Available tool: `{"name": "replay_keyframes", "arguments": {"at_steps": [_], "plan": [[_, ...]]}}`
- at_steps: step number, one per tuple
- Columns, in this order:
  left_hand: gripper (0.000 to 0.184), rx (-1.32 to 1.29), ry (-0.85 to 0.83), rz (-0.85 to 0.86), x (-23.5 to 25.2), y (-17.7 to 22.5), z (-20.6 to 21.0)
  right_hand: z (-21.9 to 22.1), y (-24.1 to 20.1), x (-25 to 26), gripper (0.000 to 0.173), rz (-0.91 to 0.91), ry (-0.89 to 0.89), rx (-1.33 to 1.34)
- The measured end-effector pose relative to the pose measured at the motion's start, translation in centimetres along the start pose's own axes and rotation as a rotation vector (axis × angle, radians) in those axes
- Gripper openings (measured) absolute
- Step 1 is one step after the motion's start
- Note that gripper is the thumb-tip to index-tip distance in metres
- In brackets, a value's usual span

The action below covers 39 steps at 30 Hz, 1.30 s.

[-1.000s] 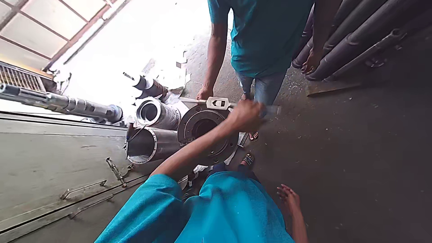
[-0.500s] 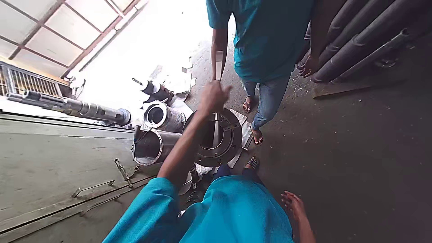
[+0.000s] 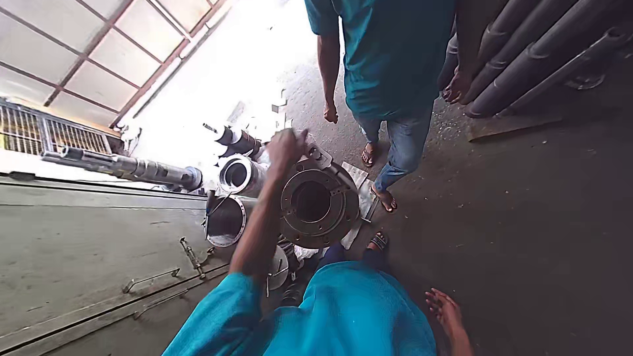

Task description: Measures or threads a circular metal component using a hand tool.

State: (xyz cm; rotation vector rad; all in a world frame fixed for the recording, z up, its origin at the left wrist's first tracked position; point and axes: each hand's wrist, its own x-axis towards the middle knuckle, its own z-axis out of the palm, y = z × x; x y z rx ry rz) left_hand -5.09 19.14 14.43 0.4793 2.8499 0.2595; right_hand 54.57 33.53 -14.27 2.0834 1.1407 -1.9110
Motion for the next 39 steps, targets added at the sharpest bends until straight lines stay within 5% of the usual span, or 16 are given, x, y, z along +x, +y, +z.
{"name": "replay_keyframes", "arguments": {"at_steps": [2, 4, 7, 10, 12, 14, 18, 20, 23, 25, 28, 30, 32, 35, 37, 39], "plan": [[0.058, -0.125, -0.045, 0.185, 0.7, 6.2, 2.1, 1.2, -0.9, 0.4, 0.033, 0.003, -0.048, -0.077], [0.056, -0.146, -0.118, 0.566, -2.3, 9.5, 5.0, 2.2, -1.8, 0.4, 0.031, -0.042, -0.065, -0.062], [0.050, -0.046, -0.449, 0.888, -11.4, 7.8, 5.7, 2.6, -2.6, 0.3, 0.030, -0.084, -0.062, 0.006], [0.060, 0.161, -0.580, 0.586, -14.7, -0.3, 2.3, 1.4, -1.3, -0.3, 0.031, -0.105, -0.026, 0.048], [0.057, 0.193, -0.297, 0.245, -10.2, -4.9, 0.0, 0.5, -0.3, -0.7, 0.030, -0.074, 0.028, 0.072], [0.061, 0.105, -0.082, 0.124, -3.3, -5.7, -0.7, 0.5, 0.9, -0.9, 0.031, -0.015, 0.038, 0.058], [0.063, -0.174, -0.239, 0.372, 3.3, 4.9, 3.8, 1.9, 0.6, -0.4, 0.033, 0.016, -0.021, -0.043], [0.058, -0.130, -0.280, 0.636, -0.3, 8.7, 5.7, 2.6, -0.5, -0.4, 0.033, -0.049, -0.038, -0.010], [0.051, -0.083, -0.446, 0.948, -9.4, 6.3, 5.5, 2.9, -0.8, -1.0, 0.030, -0.106, -0.010, 0.076], [0.061, 0.041, -0.603, 0.748, -11.8, 1.2, 2.6, 2.7, -0.5, -1.0, 0.030, -0.076, 0.011, 0.092], [0.053, 0.039, -0.277, 0.320, -7.1, -5.1, -0.7, 1.9, 0.9, -1.5, 0.030, -0.037, 0.044, 0.089], [0.059, -0.040, -0.175, 0.201, -1.1, -3.7, -0.7, 2.0, 2.1, -1.5, 0.031, -0.001, 0.037, 0.041], [0.058, -0.168, -0.233, 0.269, 2.3, 2.0, 1.2, 2.3, 2.0, -0.9, 0.034, 0.033, -0.005, -0.044], [0.053, -0.159, -0.402, 0.637, -1.1, 9.6, 5.2, 2.3, 0.5, -0.5, 0.034, 0.016, -0.019, -0.101], [0.045, -0.141, -0.500, 0.825, -7.4, 9.6, 5.4, 2.1, -0.3, -0.9, 0.031, -0.029, 0.021, -0.014], [0.047, -0.174, -0.468, 0.729, -11.5, 4.7, 4.0, 1.2, -0.8, -1.7, 0.031, -0.057, 0.056, 0.062]]}}
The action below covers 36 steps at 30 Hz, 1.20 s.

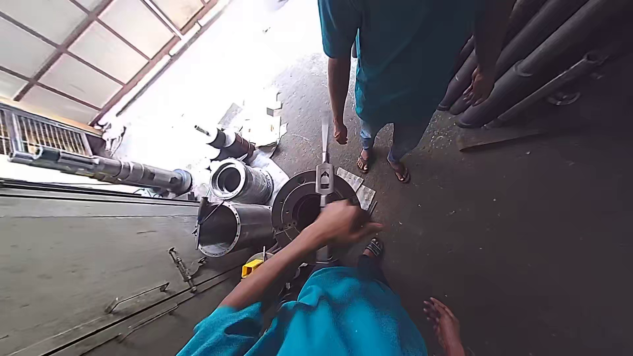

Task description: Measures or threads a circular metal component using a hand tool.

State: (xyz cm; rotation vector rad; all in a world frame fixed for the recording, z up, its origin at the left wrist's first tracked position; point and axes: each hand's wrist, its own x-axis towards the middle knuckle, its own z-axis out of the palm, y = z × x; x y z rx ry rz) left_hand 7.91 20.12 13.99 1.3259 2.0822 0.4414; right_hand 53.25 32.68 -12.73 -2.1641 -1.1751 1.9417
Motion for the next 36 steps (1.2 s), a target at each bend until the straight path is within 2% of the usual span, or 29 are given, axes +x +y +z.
{"name": "replay_keyframes", "arguments": {"at_steps": [2, 3, 5, 6, 8, 10, 11, 13, 15, 16, 18, 19, 20, 22, 23, 25, 26, 28, 30, 31, 33, 35, 36], "plan": [[0.045, 0.027, 0.240, -0.368, -4.8, -4.7, -2.9, -0.6, 0.8, -0.9, 0.032, 0.002, 0.017, 0.018], [0.050, 0.064, 0.354, -0.519, -5.3, -7.9, -4.7, -0.8, 1.1, -1.1, 0.032, 0.014, 0.028, 0.004], [0.055, 0.076, 0.427, -0.631, -2.6, -12.1, -7.8, -0.9, 2.2, -1.6, 0.033, 0.060, 0.014, -0.097], [0.053, 0.012, 0.437, -0.585, 0.4, -12.7, -8.6, -0.8, 2.7, -1.6, 0.034, 0.086, -0.025, -0.182], [0.053, -0.115, 0.400, -0.444, 6.9, -10.1, -8.2, -0.1, 2.8, -1.0, 0.036, 0.131, -0.116, -0.330], [0.058, -0.087, 0.261, -0.251, 10.3, -5.1, -5.7, 0.9, 1.9, -0.1, 0.036, 0.086, -0.150, -0.365], [0.058, -0.020, 0.159, -0.163, 10.1, -2.6, -4.0, 1.3, 1.5, 0.3, 0.035, 0.047, -0.138, -0.331], [0.063, 0.097, -0.082, -0.123, 5.9, 1.4, -1.2, 1.6, 0.7, -0.1, 0.033, 0.006, -0.107, -0.237], [0.075, 0.130, -0.246, -0.308, 0.1, 1.6, -1.2, 1.5, 0.0, -0.6, 0.033, 0.006, -0.083, -0.163], [0.075, 0.127, -0.218, -0.460, -2.3, 0.0, -2.2, 1.3, 0.1, -0.8, 0.033, 0.006, -0.074, -0.139], [0.065, 0.169, 0.068, -0.707, -4.2, -5.3, -5.0, 0.9, 0.2, -1.1, 0.033, 0.014, -0.046, -0.117], [0.062, 0.205, 0.254, -0.750, -3.6, -7.9, -6.3, 0.6, 0.5, -1.2, 0.033, 0.031, -0.035, -0.138], [0.064, 0.201, 0.372, -0.748, -1.7, -10.1, -7.7, 0.5, 1.0, -1.1, 0.033, 0.054, -0.036, -0.169], [0.060, 0.076, 0.381, -0.613, 4.3, -11.9, -9.6, 0.9, 1.3, -0.1, 0.033, 0.092, -0.076, -0.227], [0.055, 0.021, 0.333, -0.490, 7.0, -10.8, -9.1, 0.9, 1.0, 0.2, 0.033, 0.101, -0.095, -0.249], [0.056, 0.007, 0.176, -0.239, 10.2, -6.0, -7.0, 1.7, -0.9, 0.6, 0.034, 0.067, -0.105, -0.244], [0.055, 0.019, 0.110, -0.108, 10.0, -3.7, -5.1, 1.9, -1.6, 0.4, 0.035, 0.042, -0.105, -0.213], [0.038, -0.032, -0.067, 0.143, 6.3, -0.6, -1.5, 1.5, -1.8, 0.5, 0.033, -0.015, -0.067, -0.114], [0.030, -0.134, -0.245, 0.278, 1.3, -1.2, -0.2, 1.1, -1.7, 0.6, 0.032, -0.040, -0.040, -0.058], [0.029, -0.148, -0.235, 0.226, -0.9, -2.7, -0.7, 0.8, -1.4, 0.6, 0.032, -0.041, -0.034, -0.048], [0.030, -0.048, -0.001, -0.068, -3.7, -6.7, -2.5, 0.1, -0.5, 0.5, 0.032, -0.023, -0.018, -0.040], [0.046, 0.107, 0.315, -0.330, -3.2, -8.7, -4.3, 0.1, 0.5, 0.3, 0.033, 0.018, -0.012, -0.059], [0.054, 0.160, 0.369, -0.461, -1.4, -8.1, -5.5, 0.4, 0.7, 0.4, 0.033, 0.032, -0.020, -0.074]]}}
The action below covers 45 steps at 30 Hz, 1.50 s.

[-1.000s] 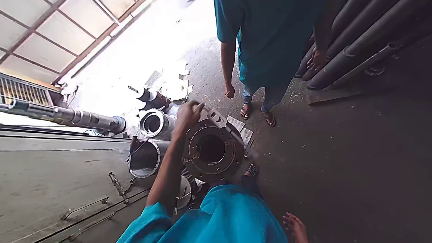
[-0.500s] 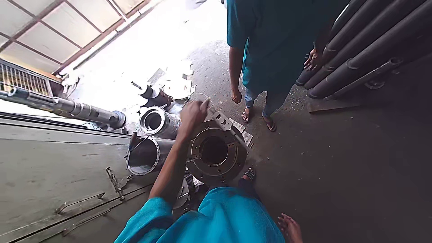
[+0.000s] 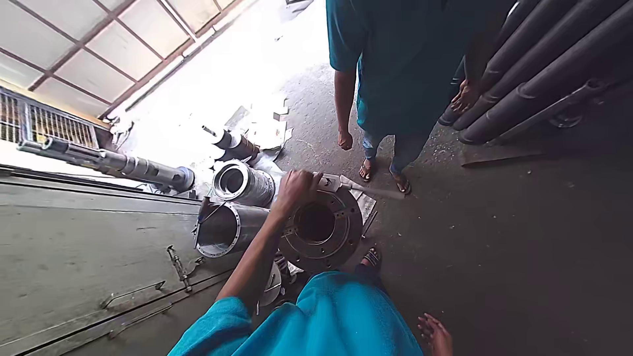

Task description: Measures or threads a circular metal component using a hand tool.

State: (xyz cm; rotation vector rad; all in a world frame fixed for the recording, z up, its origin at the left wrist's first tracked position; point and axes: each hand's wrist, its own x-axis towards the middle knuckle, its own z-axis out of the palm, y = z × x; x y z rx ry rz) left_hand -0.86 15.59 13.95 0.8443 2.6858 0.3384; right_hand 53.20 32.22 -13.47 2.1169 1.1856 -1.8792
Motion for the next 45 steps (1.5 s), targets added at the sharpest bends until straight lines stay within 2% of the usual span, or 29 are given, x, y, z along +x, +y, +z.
{"name": "replay_keyframes", "arguments": {"at_steps": [2, 4, 6, 8, 10, 11, 13, 15, 16, 17, 19, 21, 23, 25, 27, 31, 34, 37, 40, 42, 43, 45], "plan": [[0.060, 0.060, -0.019, -0.208, 4.1, 2.9, -0.1, 0.4, -0.2, 0.2, 0.034, 0.031, -0.025, -0.038], [0.051, 0.036, -0.004, -0.191, 7.0, 5.4, 0.9, 1.0, -0.9, 0.7, 0.033, 0.030, -0.041, -0.074], [0.034, -0.016, 0.062, 0.023, 8.4, 8.2, 3.5, 1.7, -1.9, 1.0, 0.032, -0.005, -0.047, -0.087], [0.044, -0.057, 0.041, 0.264, 8.0, 10.7, 6.0, 2.0, -2.9, 1.1, 0.032, -0.025, -0.064, -0.089], [0.048, -0.101, 0.003, 0.489, 5.7, 11.5, 6.7, 1.8, -4.2, 1.3, 0.031, -0.063, -0.062, -0.062], [0.047, -0.125, -0.061, 0.575, 3.8, 11.1, 6.5, 1.6, -4.5, 1.4, 0.031, -0.089, -0.051, -0.034], [0.047, -0.143, -0.302, 0.617, -1.3, 8.9, 5.4, 1.2, -4.4, 1.0, 0.030, -0.121, -0.023, 0.020], [0.044, -0.104, -0.389, 0.533, -6.3, 4.6, 4.0, 0.5, -3.5, 0.5, 0.030, -0.129, -0.005, 0.052], [0.041, -0.062, -0.346, 0.433, -8.0, 2.0, 3.1, 0.3, -2.9, 0.4, 0.029, -0.122, 0.006, 0.072], [0.038, -0.021, -0.270, 0.291, -9.0, -0.5, 2.2, -0.1, -2.1, 0.1, 0.030, -0.106, 0.017, 0.091], [0.039, 0.041, 0.026, 0.088, -8.1, -4.0, 0.4, -0.4, -0.9, -0.4, 0.030, -0.057, 0.033, 0.113], [0.044, 0.139, 0.179, -0.050, -4.7, -4.5, -2.2, -0.3, 0.3, -0.4, 0.032, 0.010, 0.016, 0.088], [0.051, 0.115, 0.134, -0.145, -0.9, -3.5, -3.8, 0.1, 1.0, -0.4, 0.033, 0.056, -0.002, 0.042], [0.048, 0.003, 0.130, -0.089, 0.4, -1.3, -3.5, 0.4, -0.3, -0.3, 0.033, 0.031, 0.007, 0.003], [0.041, -0.072, 0.119, -0.024, -1.7, -0.2, -1.6, 1.0, -2.6, -0.8, 0.033, -0.084, 0.013, -0.013], [0.049, -0.048, -0.127, -0.209, -7.4, -1.0, 2.5, 4.5, -8.7, -2.3, 0.030, -0.387, -0.014, -0.009], [0.046, -0.199, -0.139, -0.306, -11.7, -0.1, 6.2, 9.3, -16.3, -2.7, 0.030, -0.737, -0.160, -0.180], [0.042, -0.281, 0.045, -0.307, -13.3, 1.5, 7.8, 17.2, -27.4, -5.2, 0.031, -1.156, -0.265, -0.495], [0.046, -0.199, 0.281, -0.264, -13.6, 1.8, 9.3, 26.9, -38.9, -9.0, 0.028, -1.711, -0.191, -0.585], [0.045, -0.084, 0.466, -0.252, -13.4, 1.1, 10.5, 32.9, -44.8, -10.4, 0.028, -1.994, -0.178, -0.670], [0.043, -0.042, 0.555, -0.263, -13.3, 0.5, 10.8, 35.1, -46.7, -10.6, 0.027, -2.035, -0.210, -0.805], [0.040, 0.011, 0.679, -0.318, -12.4, -0.8, 10.1, 37.4, -49.0, -10.8, 0.030, -1.922, -0.254, -1.194]]}}
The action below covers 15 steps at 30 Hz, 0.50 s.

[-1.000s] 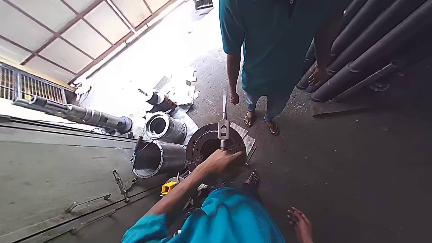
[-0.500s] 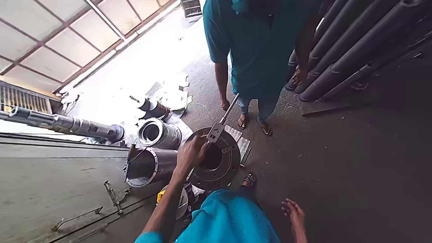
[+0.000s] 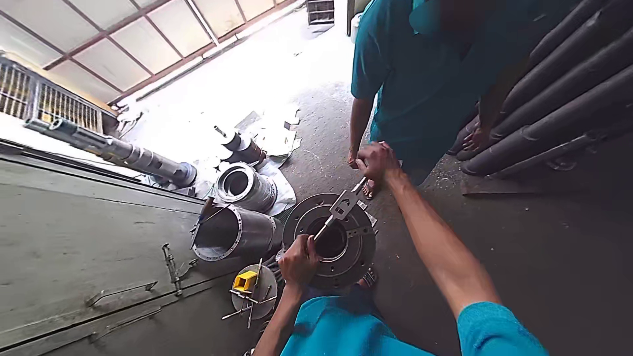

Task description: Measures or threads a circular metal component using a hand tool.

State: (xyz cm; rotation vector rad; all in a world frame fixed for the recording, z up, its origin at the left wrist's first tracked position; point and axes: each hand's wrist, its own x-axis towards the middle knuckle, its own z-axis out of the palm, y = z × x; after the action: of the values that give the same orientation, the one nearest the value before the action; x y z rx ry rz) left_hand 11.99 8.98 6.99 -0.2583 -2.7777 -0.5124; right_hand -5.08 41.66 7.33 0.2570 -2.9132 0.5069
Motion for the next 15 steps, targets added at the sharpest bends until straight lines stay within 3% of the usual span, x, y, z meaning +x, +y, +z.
{"name": "replay_keyframes", "arguments": {"at_steps": [3, 5, 8, 11, 13, 15], "plan": [[0.044, 0.049, 0.060, -0.034, 3.8, -2.6, 0.5, -1.5, 0.5, -1.9, 0.048, 0.160, -0.270, -0.092], [0.045, 0.005, 0.061, -0.002, 8.4, -5.7, 2.3, -2.5, -0.8, -6.7, 0.053, 0.300, -0.193, -0.083], [0.047, -0.203, -0.076, 0.042, 18.3, -8.3, 6.9, -2.1, -5.9, -15.0, 0.057, 0.473, -0.012, -0.077], [0.040, -0.394, -0.317, 0.008, 27.4, -3.9, 10.0, -1.0, -12.0, -19.2, 0.056, 0.670, -0.002, 0.062], [0.038, -0.407, -0.352, -0.130, 29.0, -1.5, 10.2, -1.2, -13.6, -18.9, 0.056, 0.801, -0.075, 0.128], [0.037, -0.378, -0.361, -0.140, 29.0, -0.4, 9.3, -1.7, -13.7, -17.4, 0.058, 0.916, -0.149, 0.132]]}}
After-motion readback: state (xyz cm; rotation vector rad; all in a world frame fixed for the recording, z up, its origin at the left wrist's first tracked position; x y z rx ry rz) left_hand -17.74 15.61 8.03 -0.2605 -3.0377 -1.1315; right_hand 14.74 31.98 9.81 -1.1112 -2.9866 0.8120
